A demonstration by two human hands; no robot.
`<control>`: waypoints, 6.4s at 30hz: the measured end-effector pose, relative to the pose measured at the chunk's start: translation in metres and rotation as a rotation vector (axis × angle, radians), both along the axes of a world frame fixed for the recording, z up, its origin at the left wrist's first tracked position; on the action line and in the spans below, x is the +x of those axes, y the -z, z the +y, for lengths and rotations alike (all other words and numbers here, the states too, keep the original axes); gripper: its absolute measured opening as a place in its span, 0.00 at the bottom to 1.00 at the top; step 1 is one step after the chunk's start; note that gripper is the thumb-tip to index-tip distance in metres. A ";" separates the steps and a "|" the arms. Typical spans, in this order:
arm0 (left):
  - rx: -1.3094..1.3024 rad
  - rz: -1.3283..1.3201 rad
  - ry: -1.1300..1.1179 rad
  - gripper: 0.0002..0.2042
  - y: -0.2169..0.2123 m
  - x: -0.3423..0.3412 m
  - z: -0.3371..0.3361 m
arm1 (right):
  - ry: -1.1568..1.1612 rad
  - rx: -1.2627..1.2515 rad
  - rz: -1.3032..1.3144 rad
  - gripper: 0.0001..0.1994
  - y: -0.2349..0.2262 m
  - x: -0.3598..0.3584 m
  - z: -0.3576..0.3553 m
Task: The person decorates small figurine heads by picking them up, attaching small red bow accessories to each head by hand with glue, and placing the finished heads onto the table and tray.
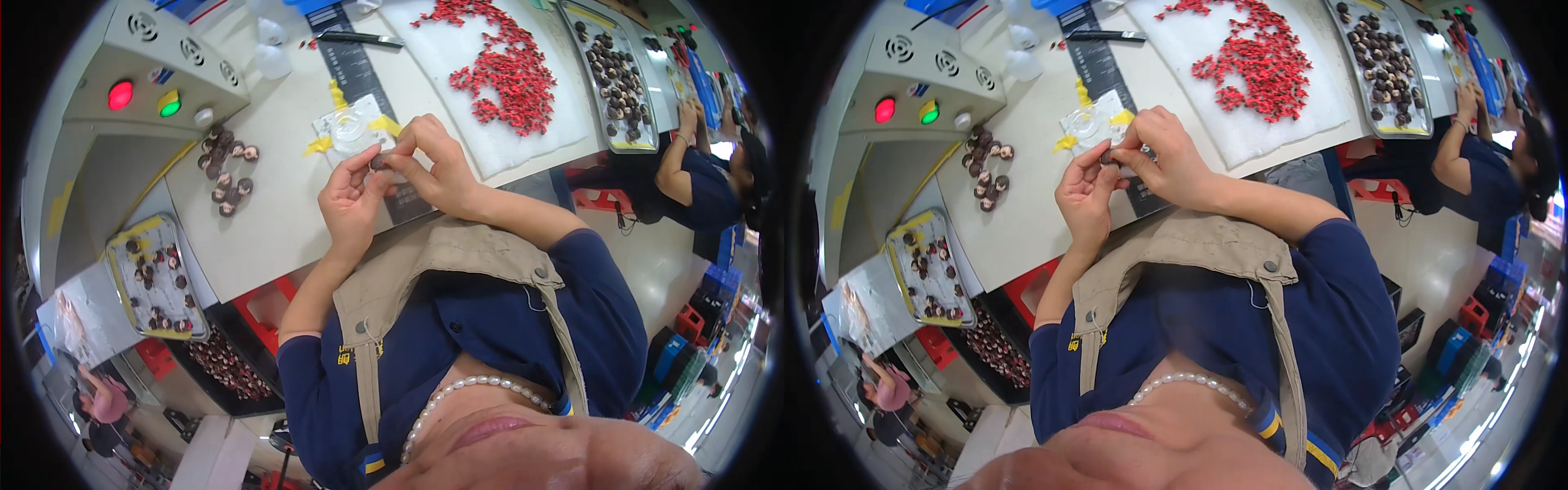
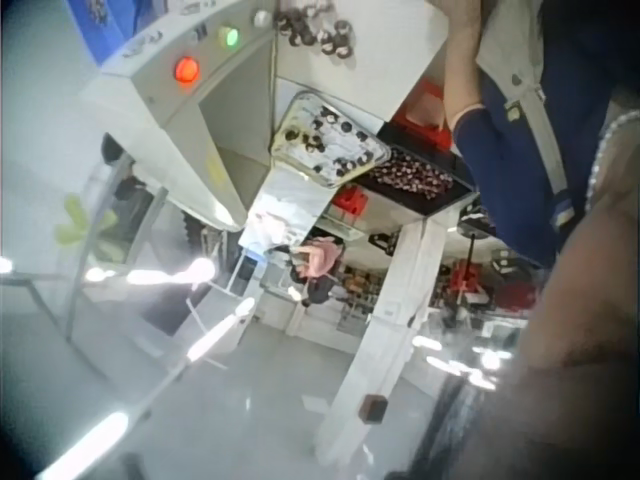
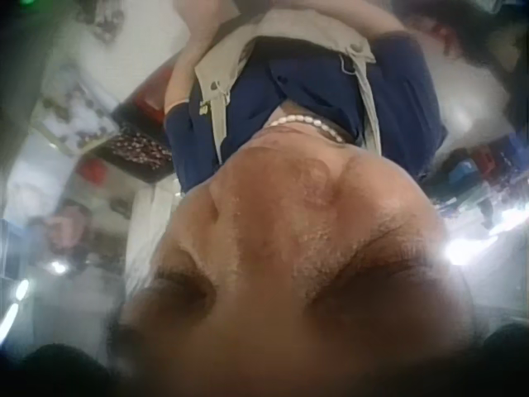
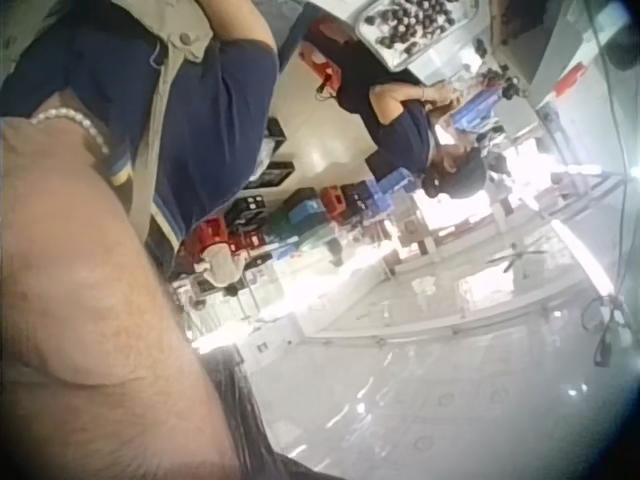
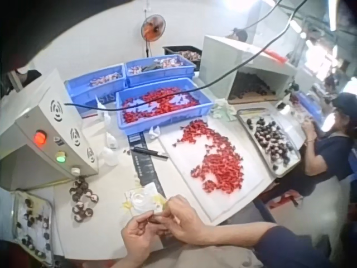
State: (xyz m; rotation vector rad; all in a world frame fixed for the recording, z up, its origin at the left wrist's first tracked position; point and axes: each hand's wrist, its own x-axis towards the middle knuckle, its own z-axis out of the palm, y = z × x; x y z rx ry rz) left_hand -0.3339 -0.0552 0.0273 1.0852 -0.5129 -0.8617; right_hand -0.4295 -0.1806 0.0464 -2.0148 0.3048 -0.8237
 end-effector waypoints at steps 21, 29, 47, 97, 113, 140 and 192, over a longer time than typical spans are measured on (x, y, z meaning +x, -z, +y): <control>0.018 -0.287 -0.520 0.13 -0.009 0.058 0.046 | 0.435 -0.524 0.378 0.06 0.031 -0.035 -0.100; 0.768 -1.013 -1.172 0.12 0.001 0.220 0.227 | 0.422 -0.557 0.433 0.06 0.026 -0.024 -0.102; 0.760 -1.016 -0.109 0.16 0.014 0.271 0.072 | 0.224 -0.377 0.591 0.08 0.018 -0.022 -0.126; -0.156 0.675 0.016 0.16 -0.006 0.040 0.027 | -0.043 0.675 0.237 0.09 -0.006 -0.005 -0.077; -0.103 0.536 0.007 0.16 0.002 0.035 0.045 | -0.007 -0.059 0.247 0.06 -0.022 0.041 -0.033; -0.118 0.472 0.027 0.18 0.000 0.024 0.042 | -0.041 -0.099 0.141 0.05 -0.020 0.051 -0.024; 0.086 -0.316 0.011 0.16 -0.015 -0.011 -0.001 | -0.107 0.055 -0.017 0.07 -0.006 -0.013 -0.008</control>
